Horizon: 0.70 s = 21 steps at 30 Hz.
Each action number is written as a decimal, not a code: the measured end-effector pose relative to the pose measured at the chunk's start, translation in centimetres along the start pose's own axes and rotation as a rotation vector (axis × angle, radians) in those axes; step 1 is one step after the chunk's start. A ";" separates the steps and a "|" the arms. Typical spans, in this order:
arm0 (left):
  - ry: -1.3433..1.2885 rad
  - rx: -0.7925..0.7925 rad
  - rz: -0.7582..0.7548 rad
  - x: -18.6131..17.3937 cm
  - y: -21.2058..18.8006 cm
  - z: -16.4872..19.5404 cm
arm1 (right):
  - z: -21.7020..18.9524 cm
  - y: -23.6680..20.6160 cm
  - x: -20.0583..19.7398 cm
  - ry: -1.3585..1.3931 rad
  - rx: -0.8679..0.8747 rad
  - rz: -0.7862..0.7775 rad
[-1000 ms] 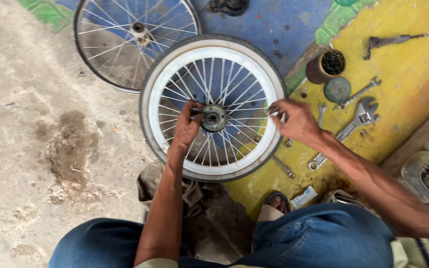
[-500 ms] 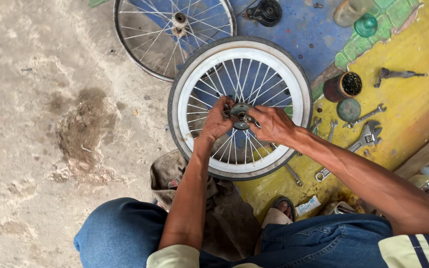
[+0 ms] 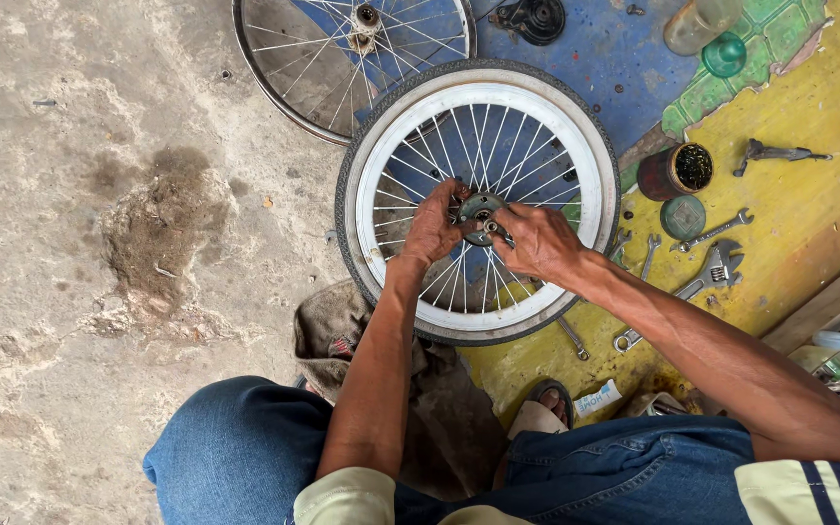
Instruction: The person works on a bicycle wheel hub, applying grease and inserting small metal parts. They use their hands to manipulate the hub and occasionally reach for tools on the workbench.
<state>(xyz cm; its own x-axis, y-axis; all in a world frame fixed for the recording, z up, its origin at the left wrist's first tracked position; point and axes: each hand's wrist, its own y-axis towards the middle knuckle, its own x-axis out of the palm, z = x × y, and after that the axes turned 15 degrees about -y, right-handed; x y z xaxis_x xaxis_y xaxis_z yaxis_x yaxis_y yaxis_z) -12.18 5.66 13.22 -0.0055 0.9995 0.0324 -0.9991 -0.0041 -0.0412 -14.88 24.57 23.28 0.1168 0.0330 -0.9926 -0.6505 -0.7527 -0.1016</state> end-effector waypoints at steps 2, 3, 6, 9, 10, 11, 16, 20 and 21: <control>0.014 -0.015 0.001 0.1 -0.1 0.1 | 0.0 -0.1 0.1 -0.079 0.006 -0.011; 0.020 -0.019 0.003 0.2 -0.2 0.2 | 0.0 -0.2 0.2 -0.097 -0.003 -0.007; 0.015 -0.036 0.000 0.3 -0.4 0.7 | 0.1 -0.5 0.5 -0.098 -0.037 0.045; -0.012 -0.068 -0.008 0.4 -0.6 1.1 | 0.3 -0.9 1.1 -0.028 -0.075 0.112; -0.005 -0.078 -0.004 0.4 -0.6 1.2 | 0.4 -0.9 1.4 -0.026 -0.079 0.096; 0.002 -0.089 -0.001 0.4 -0.7 1.3 | 0.5 -1.0 1.6 -0.024 -0.081 0.079; 0.014 -0.076 -0.011 0.2 -0.7 1.7 | 1.1 -0.8 2.3 -0.123 -0.064 -0.046; 0.025 -0.101 -0.002 0.0 -0.7 2.0 | 0.9 -0.8 2.0 -0.040 -0.097 0.051; 0.021 -0.098 -0.003 0.0 -0.8 2.0 | 0.8 -0.8 1.8 -0.024 -0.098 0.048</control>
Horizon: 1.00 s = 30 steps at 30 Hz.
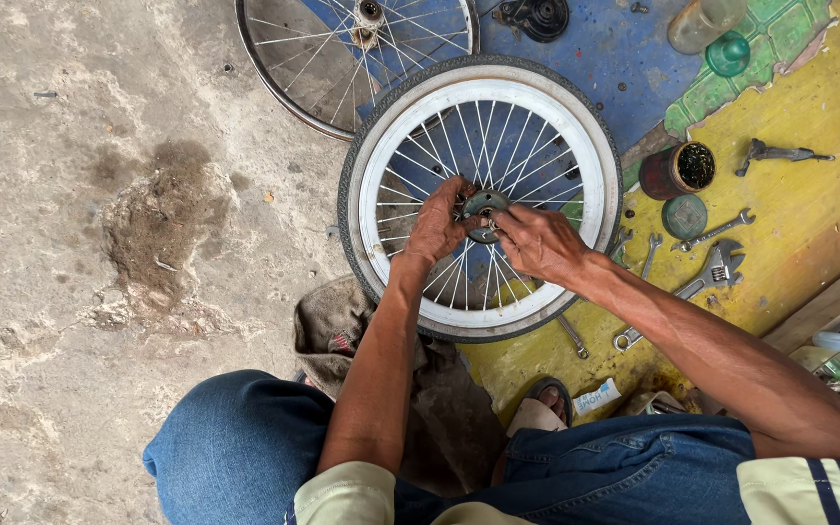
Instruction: The person works on a bicycle wheel hub, applying grease and inserting small metal parts. They use their hands to manipulate the hub and occasionally reach for tools on the workbench.
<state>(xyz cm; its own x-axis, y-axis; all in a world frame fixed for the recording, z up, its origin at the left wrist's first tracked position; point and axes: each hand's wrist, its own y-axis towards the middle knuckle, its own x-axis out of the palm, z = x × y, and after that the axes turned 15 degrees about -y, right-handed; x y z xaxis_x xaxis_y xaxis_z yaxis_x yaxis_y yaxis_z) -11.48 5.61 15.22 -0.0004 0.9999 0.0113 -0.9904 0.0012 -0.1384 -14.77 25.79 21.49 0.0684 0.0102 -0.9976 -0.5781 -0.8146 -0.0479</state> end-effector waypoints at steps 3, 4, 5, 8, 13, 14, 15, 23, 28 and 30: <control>-0.003 0.029 0.003 -0.1 0.0 -0.1 | 0.0 0.3 -0.5 0.031 -0.010 -0.009; 0.000 0.044 0.005 -0.1 0.0 -0.1 | 0.1 0.3 -0.6 0.035 -0.015 -0.020; 0.000 0.057 0.007 -0.1 -0.1 -0.2 | 0.1 0.4 -0.7 0.038 -0.020 -0.032; -0.007 0.040 0.001 -0.1 0.0 -0.3 | 0.4 0.6 -1.0 0.065 -0.050 -0.035; -0.017 0.037 -0.004 0.0 0.1 -0.1 | 0.6 0.6 -0.9 -0.039 -0.014 -0.054; -0.020 0.027 -0.006 0.1 0.1 -0.1 | 0.5 0.6 -0.8 -0.057 -0.003 -0.050; -0.012 0.033 -0.004 0.1 0.0 -0.1 | 0.5 0.6 -0.7 -0.099 -0.051 -0.005; 0.028 0.071 0.001 0.0 0.1 -0.3 | 0.2 1.0 0.3 -0.339 -0.039 -0.098; 0.022 0.063 0.000 -0.1 0.1 -0.2 | 0.1 1.1 0.4 -0.372 0.018 -0.111; 0.006 0.047 0.006 -0.2 0.0 -0.2 | 0.2 1.2 0.4 -0.332 -0.022 -0.079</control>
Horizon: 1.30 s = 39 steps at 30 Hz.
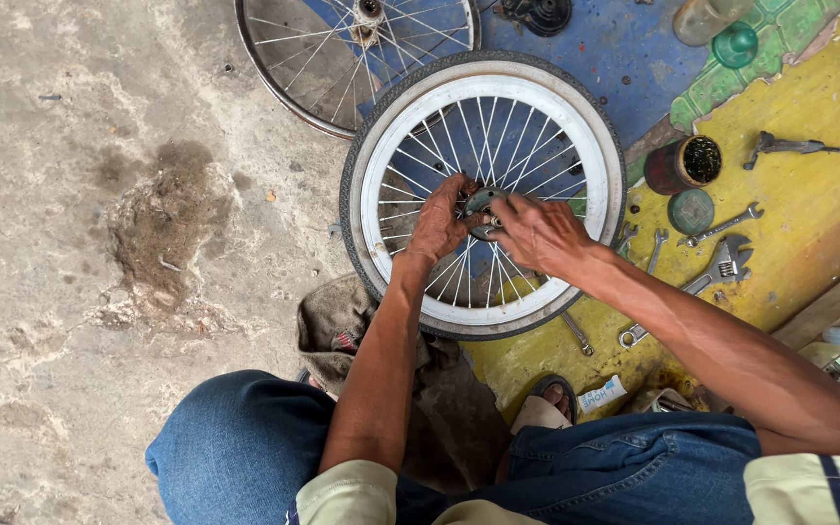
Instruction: The person works on a bicycle wheel hub, applying grease and inserting small metal parts. They use their hands to manipulate the hub and occasionally reach for tools on the workbench.
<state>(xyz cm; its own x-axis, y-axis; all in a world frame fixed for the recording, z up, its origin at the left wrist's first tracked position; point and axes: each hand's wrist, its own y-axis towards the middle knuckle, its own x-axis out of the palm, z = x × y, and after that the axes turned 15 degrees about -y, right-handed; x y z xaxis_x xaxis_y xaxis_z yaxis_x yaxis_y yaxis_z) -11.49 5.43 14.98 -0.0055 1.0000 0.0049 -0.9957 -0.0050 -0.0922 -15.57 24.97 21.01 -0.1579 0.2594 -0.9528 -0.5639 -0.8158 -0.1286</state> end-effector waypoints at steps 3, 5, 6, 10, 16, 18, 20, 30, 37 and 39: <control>0.006 -0.012 -0.003 0.0 0.2 -0.1 | 0.1 0.3 -0.1 -0.001 -0.088 0.071; 0.045 0.009 -0.009 0.1 0.3 -0.2 | -0.1 0.7 -0.3 -0.100 -0.072 -0.025; 0.039 0.019 -0.009 0.1 0.3 -0.2 | -0.3 0.9 -0.5 -0.113 -0.047 -0.161; 0.024 0.031 -0.005 0.1 0.3 -0.3 | -0.5 1.0 -1.4 -0.079 0.063 -0.239; 0.045 0.035 -0.015 0.0 0.5 -0.8 | 0.2 0.9 -0.9 -0.062 -0.078 -0.011; 0.049 0.059 -0.012 0.2 0.5 -1.0 | 0.1 1.0 -0.3 -0.147 -0.019 -0.239; 0.036 0.069 -0.004 0.3 0.6 -1.2 | 0.0 0.9 0.2 -0.155 0.036 -0.382; 0.081 0.023 -0.022 0.2 0.3 -0.4 | 0.3 1.0 0.2 -0.088 0.020 -0.215; 0.062 0.042 -0.020 0.0 0.2 0.3 | -0.2 0.9 -1.1 -0.076 -0.002 -0.162; 0.034 0.019 -0.018 0.1 0.1 0.4 | -0.6 0.9 -1.4 -0.086 0.037 -0.277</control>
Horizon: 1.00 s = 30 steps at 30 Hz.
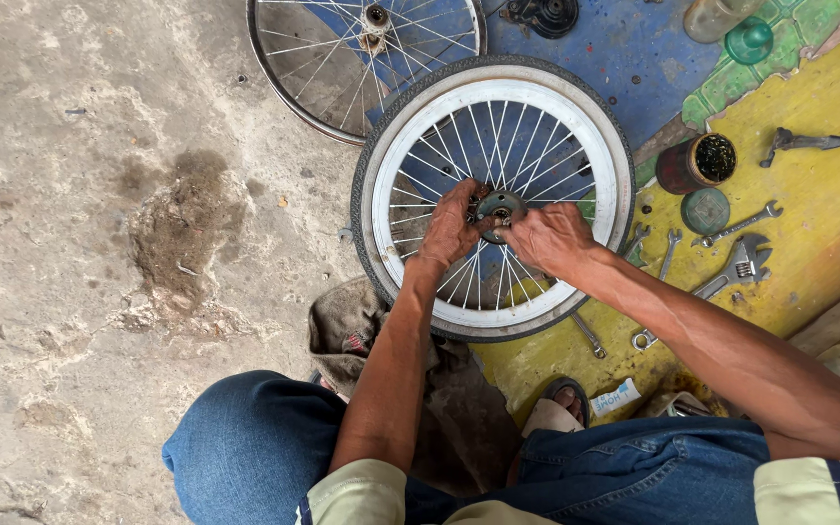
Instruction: The person works on a bicycle wheel hub, applying grease and inserting small metal parts. They use their hands to manipulate the hub and occasionally reach for tools on the workbench.
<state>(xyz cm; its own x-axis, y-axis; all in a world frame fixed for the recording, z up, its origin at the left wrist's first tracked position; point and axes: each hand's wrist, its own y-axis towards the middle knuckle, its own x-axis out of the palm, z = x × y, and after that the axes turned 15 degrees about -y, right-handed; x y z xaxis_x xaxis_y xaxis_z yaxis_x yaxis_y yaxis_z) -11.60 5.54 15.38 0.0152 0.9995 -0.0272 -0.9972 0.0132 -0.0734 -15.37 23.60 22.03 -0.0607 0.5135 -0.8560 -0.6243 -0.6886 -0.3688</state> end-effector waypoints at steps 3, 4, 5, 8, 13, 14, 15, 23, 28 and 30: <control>-0.004 -0.018 0.009 -0.1 -0.1 0.0 | -0.1 0.0 0.0 0.022 0.003 0.161; 0.013 -0.013 -0.002 -0.2 -0.1 0.0 | 0.0 0.0 0.1 0.023 -0.037 0.343; 0.029 -0.003 -0.014 -0.2 -0.1 0.0 | 0.0 0.1 0.2 0.021 -0.072 0.526; 0.061 0.002 0.013 -0.1 0.1 0.0 | 0.1 0.4 0.5 0.021 -0.034 0.169; 0.031 -0.006 -0.006 0.0 0.2 0.5 | -0.3 0.3 0.7 -0.025 0.016 0.059; 0.061 -0.031 -0.003 -0.1 0.0 0.6 | -0.4 0.2 0.7 -0.022 0.013 0.144; 0.053 -0.022 -0.001 -0.2 -0.1 0.8 | -0.4 0.0 0.8 -0.079 -0.010 0.168; -0.007 -0.024 -0.005 -0.3 0.0 1.4 | 0.4 0.5 1.4 -0.130 -0.078 0.179; 0.044 -0.006 -0.004 -0.2 0.1 1.7 | 0.3 0.2 0.9 -0.031 0.014 0.008; 0.067 -0.003 -0.006 -0.1 0.0 1.6 | 0.3 0.0 1.1 -0.014 0.001 0.161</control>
<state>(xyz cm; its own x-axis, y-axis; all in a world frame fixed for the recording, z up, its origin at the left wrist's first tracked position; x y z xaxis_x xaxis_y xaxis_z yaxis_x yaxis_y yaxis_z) -11.76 5.47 17.00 0.0258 0.9953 -0.0937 -0.9968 0.0186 -0.0772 -15.66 24.33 21.23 -0.1714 0.4036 -0.8987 -0.6065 -0.7621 -0.2266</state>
